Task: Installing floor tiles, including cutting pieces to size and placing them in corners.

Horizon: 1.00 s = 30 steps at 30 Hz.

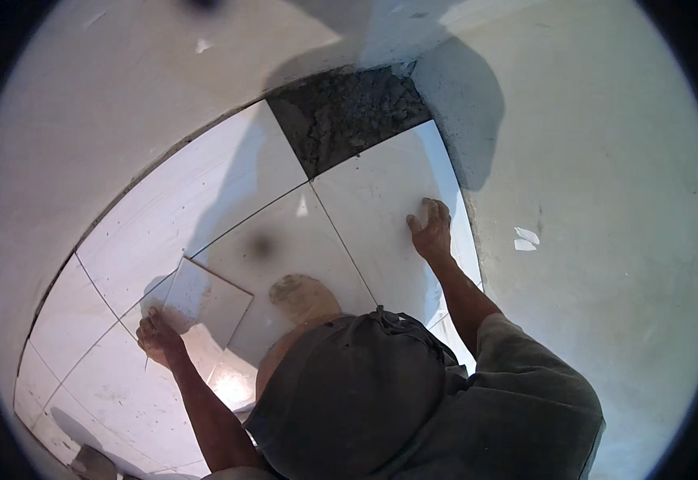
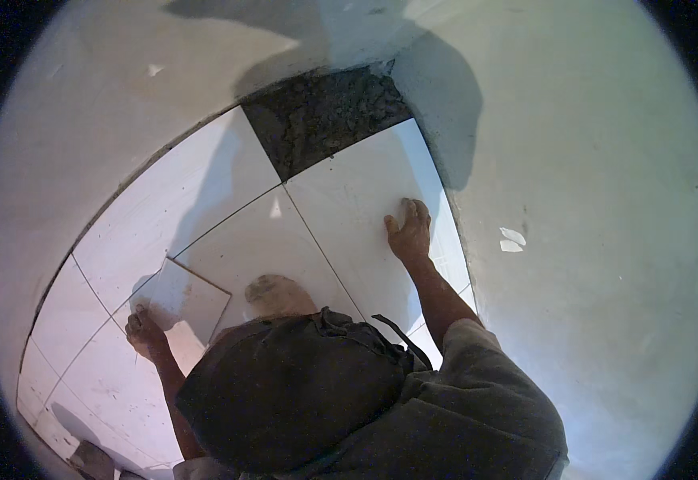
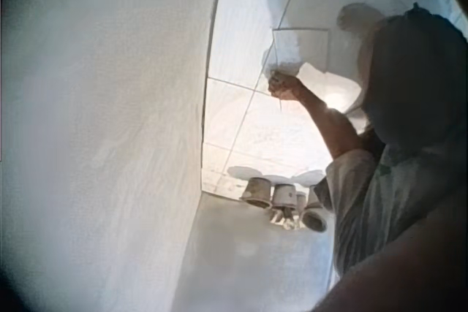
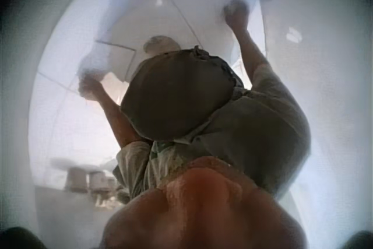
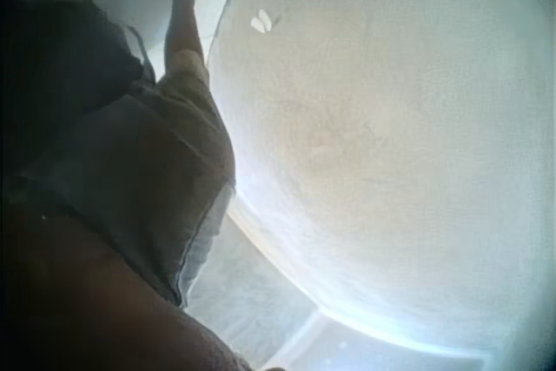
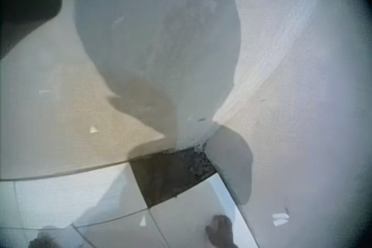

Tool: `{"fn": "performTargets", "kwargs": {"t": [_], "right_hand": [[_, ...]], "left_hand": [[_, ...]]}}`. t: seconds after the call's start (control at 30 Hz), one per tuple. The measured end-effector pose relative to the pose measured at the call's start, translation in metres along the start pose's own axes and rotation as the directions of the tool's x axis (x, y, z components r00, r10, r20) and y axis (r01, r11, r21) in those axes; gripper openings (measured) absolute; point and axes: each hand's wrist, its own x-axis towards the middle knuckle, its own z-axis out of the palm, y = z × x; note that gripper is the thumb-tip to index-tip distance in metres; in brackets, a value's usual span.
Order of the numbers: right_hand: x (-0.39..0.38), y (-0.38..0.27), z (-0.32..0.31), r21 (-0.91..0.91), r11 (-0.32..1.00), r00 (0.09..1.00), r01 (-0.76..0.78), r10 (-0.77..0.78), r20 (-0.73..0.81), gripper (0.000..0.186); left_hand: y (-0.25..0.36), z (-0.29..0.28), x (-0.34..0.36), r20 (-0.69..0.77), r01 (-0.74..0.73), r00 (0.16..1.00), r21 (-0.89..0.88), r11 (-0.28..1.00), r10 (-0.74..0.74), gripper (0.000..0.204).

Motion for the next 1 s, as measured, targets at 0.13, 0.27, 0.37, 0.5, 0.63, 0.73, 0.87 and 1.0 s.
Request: {"fn": "performTargets", "kwargs": {"t": [0.13,0.27,0.37,0.5,0.63,0.73,0.87,1.0], "right_hand": [[0.012,-0.002,-0.007,0.066,0.997,0.941,0.024,0.000,-0.338,0.052],[0.021,-0.005,-0.006,0.065,0.997,0.989,-0.031,0.040,-0.142,0.051],[0.022,-0.005,-0.002,0.050,0.989,0.990,-0.142,0.141,0.010,0.050],[0.021,-0.005,0.003,0.086,0.990,0.977,-0.114,0.127,-0.170,0.050],[0.039,-0.013,-0.006,-0.076,0.997,0.990,0.020,-0.031,-0.137,0.039],[0.043,-0.022,-0.024,0.456,0.855,0.950,-0.249,0.308,-0.059,0.030],[0.031,-0.015,-0.046,0.770,-0.180,0.783,-0.612,-0.004,0.622,0.020],[0.012,-0.020,-0.029,0.672,0.207,0.700,-0.711,0.123,0.703,0.024]], "left_hand": [[-0.002,-0.004,0.003,0.018,-0.006,1.000,0.039,0.999,0.006,0.038],[-0.001,-0.005,0.011,0.099,0.037,0.994,0.010,0.999,-0.038,0.042],[0.002,-0.005,0.013,0.058,-0.003,0.998,0.083,0.997,-0.002,0.045],[0.000,-0.010,0.021,0.164,0.000,0.986,0.059,0.998,-0.010,0.052],[-0.009,-0.008,0.029,0.316,-0.017,0.948,-0.061,0.998,0.036,0.062],[-0.012,-0.002,0.026,0.460,0.032,0.888,-0.030,0.999,-0.014,0.062],[0.012,0.003,0.016,0.524,-0.114,0.851,0.092,0.989,0.049,0.059],[0.084,-0.002,0.007,0.460,-0.396,0.841,0.169,0.902,0.283,0.044]]}}
